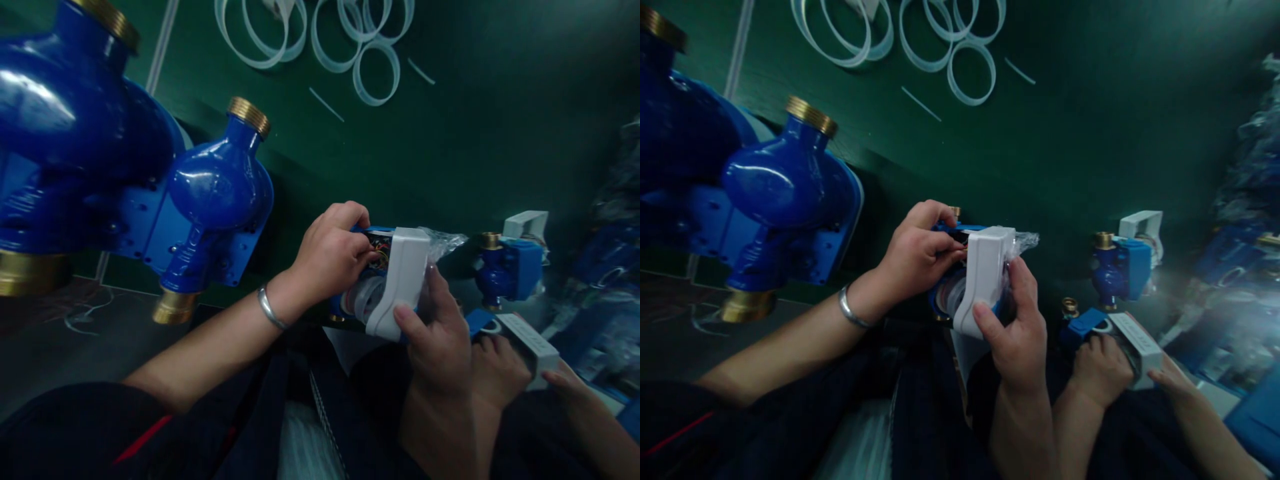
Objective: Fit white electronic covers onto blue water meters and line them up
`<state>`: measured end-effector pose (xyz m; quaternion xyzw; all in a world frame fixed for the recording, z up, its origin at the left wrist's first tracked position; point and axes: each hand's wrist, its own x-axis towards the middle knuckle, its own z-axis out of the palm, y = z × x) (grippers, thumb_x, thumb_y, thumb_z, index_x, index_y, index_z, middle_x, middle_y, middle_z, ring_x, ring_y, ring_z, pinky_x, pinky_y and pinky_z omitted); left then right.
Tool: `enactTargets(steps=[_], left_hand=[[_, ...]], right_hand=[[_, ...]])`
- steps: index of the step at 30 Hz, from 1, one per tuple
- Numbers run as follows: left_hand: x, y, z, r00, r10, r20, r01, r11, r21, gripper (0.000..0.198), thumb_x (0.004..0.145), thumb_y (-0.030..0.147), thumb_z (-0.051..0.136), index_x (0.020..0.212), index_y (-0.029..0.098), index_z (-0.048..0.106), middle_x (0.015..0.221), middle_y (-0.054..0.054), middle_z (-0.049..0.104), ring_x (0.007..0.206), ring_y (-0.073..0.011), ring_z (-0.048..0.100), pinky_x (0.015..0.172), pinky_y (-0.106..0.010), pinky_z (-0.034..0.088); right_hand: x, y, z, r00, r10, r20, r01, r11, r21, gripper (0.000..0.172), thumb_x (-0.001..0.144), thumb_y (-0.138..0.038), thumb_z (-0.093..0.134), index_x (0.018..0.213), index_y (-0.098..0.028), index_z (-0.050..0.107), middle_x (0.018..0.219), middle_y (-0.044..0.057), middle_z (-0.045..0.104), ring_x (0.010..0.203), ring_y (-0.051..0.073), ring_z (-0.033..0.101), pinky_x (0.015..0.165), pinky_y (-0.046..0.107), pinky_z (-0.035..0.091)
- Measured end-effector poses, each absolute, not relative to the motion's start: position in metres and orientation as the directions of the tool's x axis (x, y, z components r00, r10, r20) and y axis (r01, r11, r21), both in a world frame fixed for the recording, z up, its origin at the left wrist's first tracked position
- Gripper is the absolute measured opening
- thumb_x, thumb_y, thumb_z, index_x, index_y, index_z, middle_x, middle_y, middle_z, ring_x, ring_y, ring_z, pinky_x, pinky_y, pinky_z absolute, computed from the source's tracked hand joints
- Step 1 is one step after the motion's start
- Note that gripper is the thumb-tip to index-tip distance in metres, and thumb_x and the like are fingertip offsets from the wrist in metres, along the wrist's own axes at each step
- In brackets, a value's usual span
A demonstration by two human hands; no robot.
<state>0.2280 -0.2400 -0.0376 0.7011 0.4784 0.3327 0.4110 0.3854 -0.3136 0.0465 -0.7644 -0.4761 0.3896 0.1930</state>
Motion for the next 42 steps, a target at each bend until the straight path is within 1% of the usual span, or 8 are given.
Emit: enactTargets(steps=[10, 18, 20, 23, 27, 33, 38, 42], left_hand=[[0.230, -0.240, -0.036, 0.286, 0.956, 0.072, 0.432, -0.195, 0.881, 0.023, 0.074, 0.017, 0.055, 0.051, 0.018, 0.054, 0.088, -0.004, 0.057, 0.085, -0.0169, 0.051, 0.071, -0.032, 0.047], [0.216, -0.239, -0.028, 0.372, 0.928, -0.015, 0.305, -0.107, 0.946, 0.015, 0.077, 0.012, 0.053, 0.066, 0.017, 0.063, 0.097, -0.004, 0.059, 0.087, -0.0139, 0.057, 0.077, -0.027, 0.051], [0.214, -0.244, -0.027, 0.312, 0.950, 0.006, 0.257, -0.090, 0.962, 0.014, 0.077, 0.010, 0.053, 0.070, 0.017, 0.063, 0.099, -0.004, 0.059, 0.092, -0.0134, 0.058, 0.081, -0.026, 0.050], [0.216, -0.257, -0.026, 0.035, 0.999, -0.026, 0.182, 0.020, 0.983, 0.008, 0.074, 0.011, 0.058, 0.079, 0.017, 0.061, 0.099, -0.005, 0.058, 0.097, -0.0141, 0.057, 0.084, -0.027, 0.050], [0.219, -0.267, -0.022, -0.111, 0.942, -0.316, 0.021, 0.320, 0.947, 0.024, 0.076, 0.019, 0.057, 0.100, 0.017, 0.054, 0.107, -0.008, 0.055, 0.099, -0.0163, 0.056, 0.076, -0.027, 0.052], [0.223, -0.256, -0.010, 0.223, 0.825, -0.519, 0.184, 0.488, 0.853, 0.086, 0.058, 0.038, 0.075, 0.132, 0.019, 0.034, 0.124, -0.013, 0.050, 0.111, -0.0279, 0.050, 0.090, -0.041, 0.046], [0.228, -0.253, -0.004, 0.202, 0.803, -0.561, 0.234, 0.517, 0.823, 0.081, 0.061, 0.039, 0.071, 0.131, 0.016, 0.037, 0.125, -0.013, 0.049, 0.115, -0.0285, 0.048, 0.098, -0.044, 0.039], [0.228, -0.253, -0.004, 0.186, 0.781, -0.596, 0.196, 0.565, 0.801, 0.082, 0.058, 0.033, 0.073, 0.130, 0.014, 0.039, 0.123, -0.012, 0.051, 0.112, -0.0274, 0.050, 0.099, -0.043, 0.038]], right_hand=[[0.360, -0.310, 0.046, 0.210, 0.930, -0.303, 0.765, -0.349, -0.541, 0.064, 0.073, -0.036, 0.066, 0.132, -0.030, 0.042, 0.137, 0.007, 0.035, 0.127, 0.031, 0.033, 0.103, 0.054, 0.032], [0.350, -0.313, 0.044, 0.185, 0.951, -0.249, 0.843, -0.284, -0.458, 0.064, 0.076, -0.036, 0.063, 0.135, -0.030, 0.038, 0.137, 0.010, 0.033, 0.127, 0.030, 0.034, 0.101, 0.053, 0.035], [0.347, -0.315, 0.043, 0.169, 0.962, -0.216, 0.869, -0.249, -0.428, 0.065, 0.076, -0.035, 0.062, 0.135, -0.029, 0.037, 0.137, 0.010, 0.033, 0.126, 0.029, 0.035, 0.099, 0.053, 0.037], [0.343, -0.317, 0.041, 0.170, 0.967, -0.187, 0.890, -0.232, -0.392, 0.064, 0.076, -0.035, 0.062, 0.135, -0.026, 0.038, 0.137, 0.012, 0.032, 0.127, 0.029, 0.035, 0.099, 0.052, 0.038], [0.340, -0.315, 0.040, 0.178, 0.966, -0.187, 0.908, -0.234, -0.348, 0.062, 0.077, -0.038, 0.060, 0.134, -0.023, 0.040, 0.136, 0.014, 0.033, 0.126, 0.031, 0.035, 0.099, 0.052, 0.037], [0.340, -0.313, 0.036, 0.150, 0.978, -0.146, 0.922, -0.192, -0.338, 0.059, 0.079, -0.037, 0.059, 0.133, -0.023, 0.040, 0.133, 0.015, 0.035, 0.126, 0.031, 0.036, 0.096, 0.053, 0.039], [0.334, -0.317, 0.031, 0.148, 0.981, -0.123, 0.924, -0.181, -0.336, 0.061, 0.080, -0.036, 0.057, 0.136, -0.023, 0.035, 0.136, 0.016, 0.030, 0.127, 0.033, 0.031, 0.098, 0.055, 0.036], [0.326, -0.322, 0.026, 0.153, 0.977, -0.150, 0.954, -0.186, -0.234, 0.066, 0.084, -0.040, 0.049, 0.141, -0.020, 0.023, 0.142, 0.020, 0.020, 0.130, 0.038, 0.024, 0.099, 0.059, 0.031]])
